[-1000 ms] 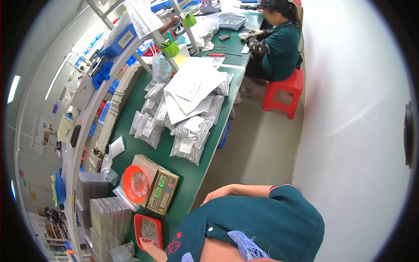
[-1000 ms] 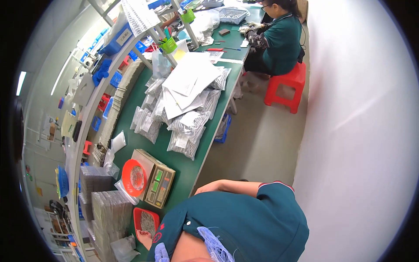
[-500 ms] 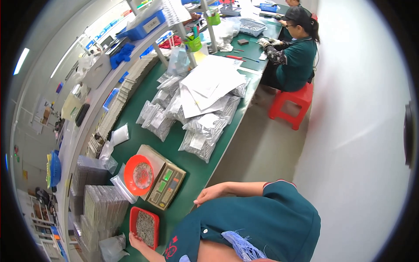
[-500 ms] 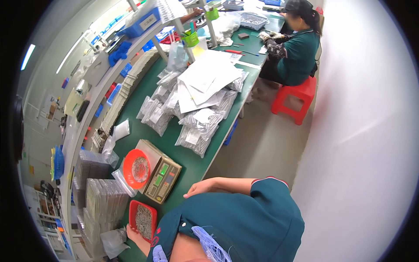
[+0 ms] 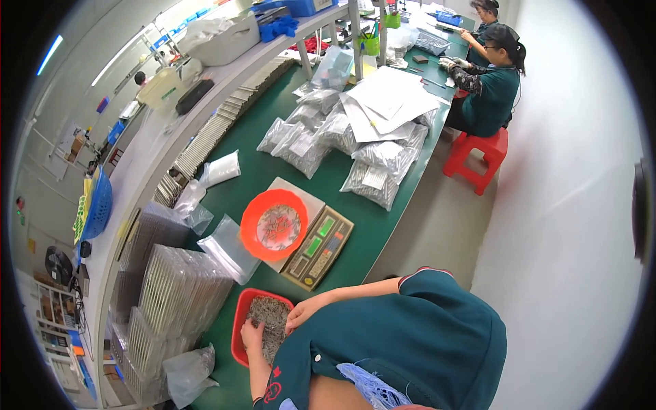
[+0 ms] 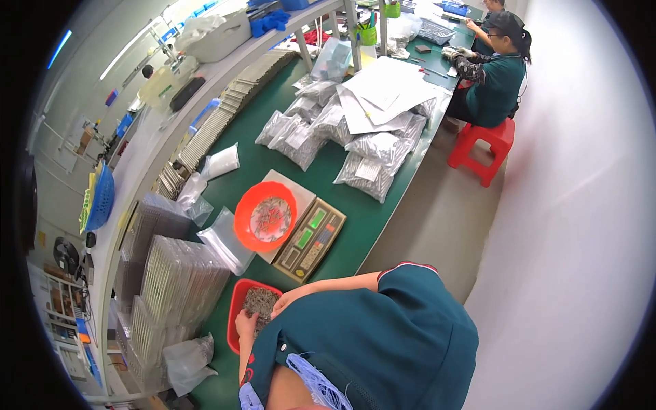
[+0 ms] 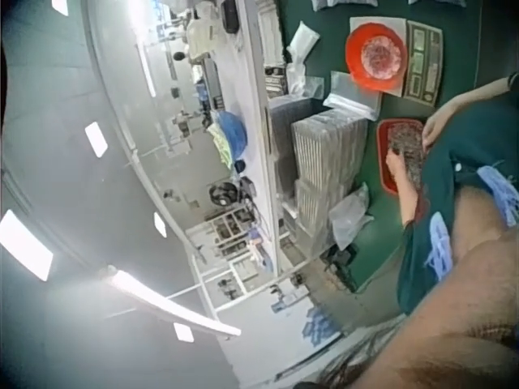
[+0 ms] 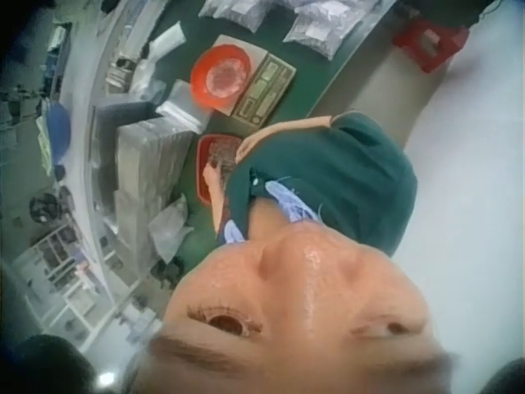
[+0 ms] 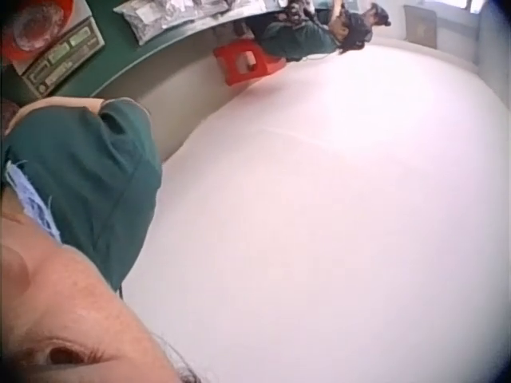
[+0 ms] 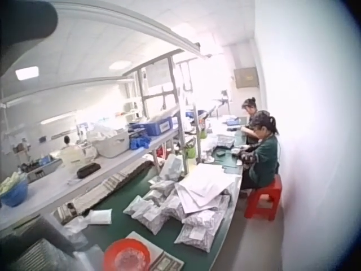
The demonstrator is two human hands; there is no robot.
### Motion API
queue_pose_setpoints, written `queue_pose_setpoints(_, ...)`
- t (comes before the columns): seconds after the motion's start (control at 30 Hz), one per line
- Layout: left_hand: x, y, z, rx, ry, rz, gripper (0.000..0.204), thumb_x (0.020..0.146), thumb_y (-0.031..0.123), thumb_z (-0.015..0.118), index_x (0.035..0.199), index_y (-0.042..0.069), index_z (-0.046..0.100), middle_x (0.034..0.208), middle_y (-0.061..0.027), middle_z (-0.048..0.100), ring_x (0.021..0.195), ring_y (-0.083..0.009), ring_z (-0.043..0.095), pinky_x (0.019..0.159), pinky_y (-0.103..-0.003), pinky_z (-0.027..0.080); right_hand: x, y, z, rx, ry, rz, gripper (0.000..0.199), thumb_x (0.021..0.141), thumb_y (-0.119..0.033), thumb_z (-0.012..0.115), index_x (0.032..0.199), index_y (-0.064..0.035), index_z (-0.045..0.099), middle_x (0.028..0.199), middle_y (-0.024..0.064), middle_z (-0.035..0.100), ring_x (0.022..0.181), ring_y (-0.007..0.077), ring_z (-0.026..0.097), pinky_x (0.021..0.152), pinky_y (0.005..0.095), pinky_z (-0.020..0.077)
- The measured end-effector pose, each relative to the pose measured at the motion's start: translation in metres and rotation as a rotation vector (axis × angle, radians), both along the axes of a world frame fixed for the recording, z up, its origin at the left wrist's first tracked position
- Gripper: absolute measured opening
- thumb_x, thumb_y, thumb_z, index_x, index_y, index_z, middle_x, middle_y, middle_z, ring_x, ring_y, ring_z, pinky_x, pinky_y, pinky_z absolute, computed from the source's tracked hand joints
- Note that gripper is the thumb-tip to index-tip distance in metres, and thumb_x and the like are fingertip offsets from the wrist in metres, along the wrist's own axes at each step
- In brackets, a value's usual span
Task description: Weighing small metal components on an electronic scale and sorting them into containers.
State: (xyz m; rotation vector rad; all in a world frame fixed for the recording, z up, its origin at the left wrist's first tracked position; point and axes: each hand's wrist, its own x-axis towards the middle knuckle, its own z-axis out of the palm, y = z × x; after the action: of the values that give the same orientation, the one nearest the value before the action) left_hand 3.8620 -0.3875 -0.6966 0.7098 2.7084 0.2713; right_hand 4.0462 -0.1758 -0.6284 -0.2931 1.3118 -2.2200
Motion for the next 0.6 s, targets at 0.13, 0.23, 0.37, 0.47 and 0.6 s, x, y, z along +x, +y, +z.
queue_pose_setpoints(0.13,-0.001,-0.002,-0.018,0.004,-0.026,-0.136,0.044,0.066,0.028,0.068,0.1,0.004,0.056,0.099,-0.0153,0.056,0.098,-0.0322,0.049,0.085,-0.04,0.039,-0.019,-0.012,0.001,0.011,-0.058,-0.003,0.032,0.09,-0.028,0.044,0.107,-0.0013,0.051,0.102,0.0031,0.056,0.091,0.0084,0.053,0.078,0.0232,0.0431)
queue_pose_setpoints(0.23,0.007,-0.002,-0.015,0.033,-0.051,-0.155,0.032,0.069,0.024,0.063,0.095,0.005,0.058,0.095,-0.0147,0.057,0.093,-0.0321,0.05,0.082,-0.04,0.041,-0.031,-0.013,0.003,-0.004,-0.203,0.014,0.034,0.089,-0.031,0.044,0.111,-0.0047,0.049,0.103,0.0054,0.055,0.095,0.0124,0.053,0.08,0.0268,0.0438)
queue_pose_setpoints(0.37,0.021,0.0,0.011,0.12,-0.056,-0.155,0.02,0.074,0.02,0.057,0.088,0.005,0.061,0.09,-0.0156,0.058,0.088,-0.0319,0.052,0.077,-0.04,0.041,-0.053,-0.017,-0.003,0.107,-0.203,0.008,0.039,0.089,-0.038,0.043,0.112,-0.0072,0.05,0.106,0.0054,0.054,0.1,0.0147,0.05,0.079,0.026,0.0433)
queue_pose_setpoints(0.47,0.02,-0.011,0.005,0.221,0.06,-0.151,0.021,0.076,0.02,0.055,0.086,0.002,0.061,0.085,-0.0164,0.058,0.084,-0.0322,0.053,0.075,-0.041,0.041,-0.06,-0.021,0.0,0.096,-0.22,-0.016,0.039,0.089,-0.038,0.042,0.113,-0.0073,0.05,0.107,0.0059,0.054,0.101,0.0156,0.05,0.079,0.0259,0.043)
queue_pose_setpoints(0.6,0.019,-0.018,0.0,0.23,0.151,-0.076,0.019,0.078,0.023,0.055,0.087,0.007,0.062,0.086,-0.0125,0.058,0.083,-0.0312,0.051,0.075,-0.04,0.041,-0.062,-0.02,-0.005,0.107,-0.228,0.001,0.039,0.089,-0.037,0.041,0.113,-0.0066,0.049,0.109,0.0071,0.053,0.102,0.0163,0.05,0.08,0.0266,0.0429)
